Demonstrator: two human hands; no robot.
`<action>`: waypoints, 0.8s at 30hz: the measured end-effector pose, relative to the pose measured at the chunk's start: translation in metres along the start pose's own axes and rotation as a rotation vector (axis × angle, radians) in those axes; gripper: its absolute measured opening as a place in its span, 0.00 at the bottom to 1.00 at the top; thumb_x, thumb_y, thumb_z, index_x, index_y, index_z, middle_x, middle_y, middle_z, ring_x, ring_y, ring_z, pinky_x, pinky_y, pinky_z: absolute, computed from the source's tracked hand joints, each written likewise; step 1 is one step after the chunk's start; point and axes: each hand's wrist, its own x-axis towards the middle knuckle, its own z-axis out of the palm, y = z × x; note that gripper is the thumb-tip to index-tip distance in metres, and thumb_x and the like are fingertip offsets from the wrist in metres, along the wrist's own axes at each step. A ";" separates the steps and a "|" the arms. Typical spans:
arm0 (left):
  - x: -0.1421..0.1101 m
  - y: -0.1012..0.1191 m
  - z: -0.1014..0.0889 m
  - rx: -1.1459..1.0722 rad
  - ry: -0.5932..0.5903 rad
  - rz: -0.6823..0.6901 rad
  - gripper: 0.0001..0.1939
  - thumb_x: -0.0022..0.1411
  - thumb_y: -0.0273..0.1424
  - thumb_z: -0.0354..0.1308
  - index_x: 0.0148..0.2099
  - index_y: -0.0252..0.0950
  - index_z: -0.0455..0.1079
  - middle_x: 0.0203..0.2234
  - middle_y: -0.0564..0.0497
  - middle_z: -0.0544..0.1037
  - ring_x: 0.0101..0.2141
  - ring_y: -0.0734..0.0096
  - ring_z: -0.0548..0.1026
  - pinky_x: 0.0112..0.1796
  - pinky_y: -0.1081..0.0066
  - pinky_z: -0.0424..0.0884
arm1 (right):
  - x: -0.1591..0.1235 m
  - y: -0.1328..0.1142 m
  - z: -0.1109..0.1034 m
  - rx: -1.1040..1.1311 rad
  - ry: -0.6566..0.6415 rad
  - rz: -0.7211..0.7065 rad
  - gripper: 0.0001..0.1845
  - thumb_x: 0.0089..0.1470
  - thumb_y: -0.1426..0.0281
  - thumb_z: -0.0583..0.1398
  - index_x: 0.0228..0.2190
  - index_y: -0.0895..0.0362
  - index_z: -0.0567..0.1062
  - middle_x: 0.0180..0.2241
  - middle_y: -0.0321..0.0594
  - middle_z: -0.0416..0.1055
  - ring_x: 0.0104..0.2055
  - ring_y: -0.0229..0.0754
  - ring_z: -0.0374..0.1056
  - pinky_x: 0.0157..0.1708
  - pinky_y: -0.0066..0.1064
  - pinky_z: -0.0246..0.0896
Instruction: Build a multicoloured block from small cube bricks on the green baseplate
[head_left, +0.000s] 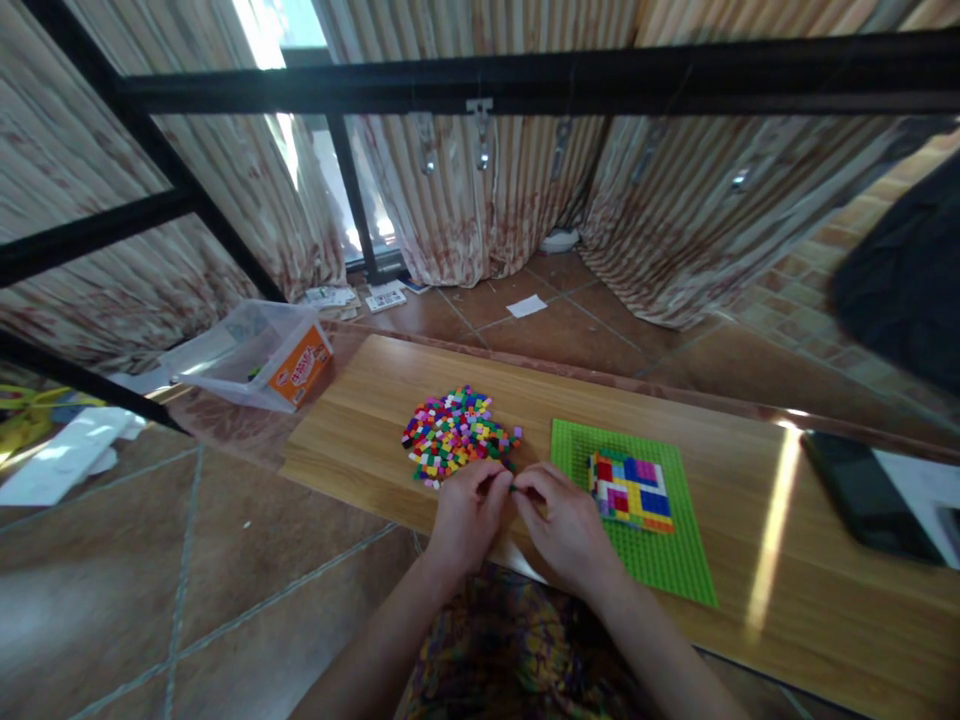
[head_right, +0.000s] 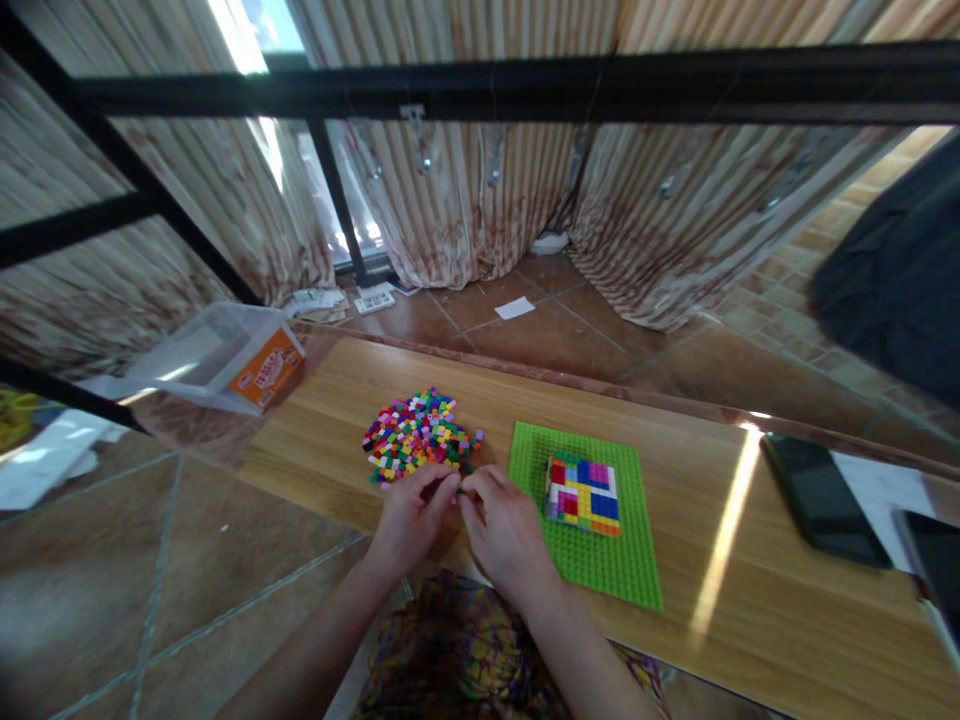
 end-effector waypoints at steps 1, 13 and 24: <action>0.000 0.003 0.002 -0.074 -0.028 -0.056 0.13 0.65 0.36 0.53 0.32 0.35 0.73 0.26 0.52 0.75 0.30 0.71 0.71 0.33 0.73 0.66 | -0.001 -0.002 -0.002 0.025 0.013 -0.007 0.08 0.59 0.73 0.55 0.30 0.55 0.72 0.34 0.39 0.72 0.35 0.39 0.69 0.37 0.29 0.62; -0.014 0.016 0.015 -0.781 -0.090 -0.571 0.17 0.49 0.42 0.68 0.29 0.33 0.70 0.18 0.58 0.67 0.20 0.82 0.60 0.23 0.78 0.55 | -0.028 0.009 0.003 0.352 0.090 0.151 0.08 0.58 0.65 0.59 0.34 0.53 0.77 0.33 0.40 0.75 0.35 0.41 0.70 0.36 0.30 0.66; -0.009 0.019 0.023 -0.638 -0.243 -0.457 0.14 0.52 0.39 0.65 0.27 0.34 0.71 0.18 0.56 0.71 0.19 0.79 0.64 0.23 0.77 0.60 | -0.051 0.018 -0.024 0.631 0.169 0.391 0.11 0.51 0.60 0.64 0.29 0.55 0.80 0.23 0.36 0.74 0.24 0.37 0.67 0.25 0.28 0.63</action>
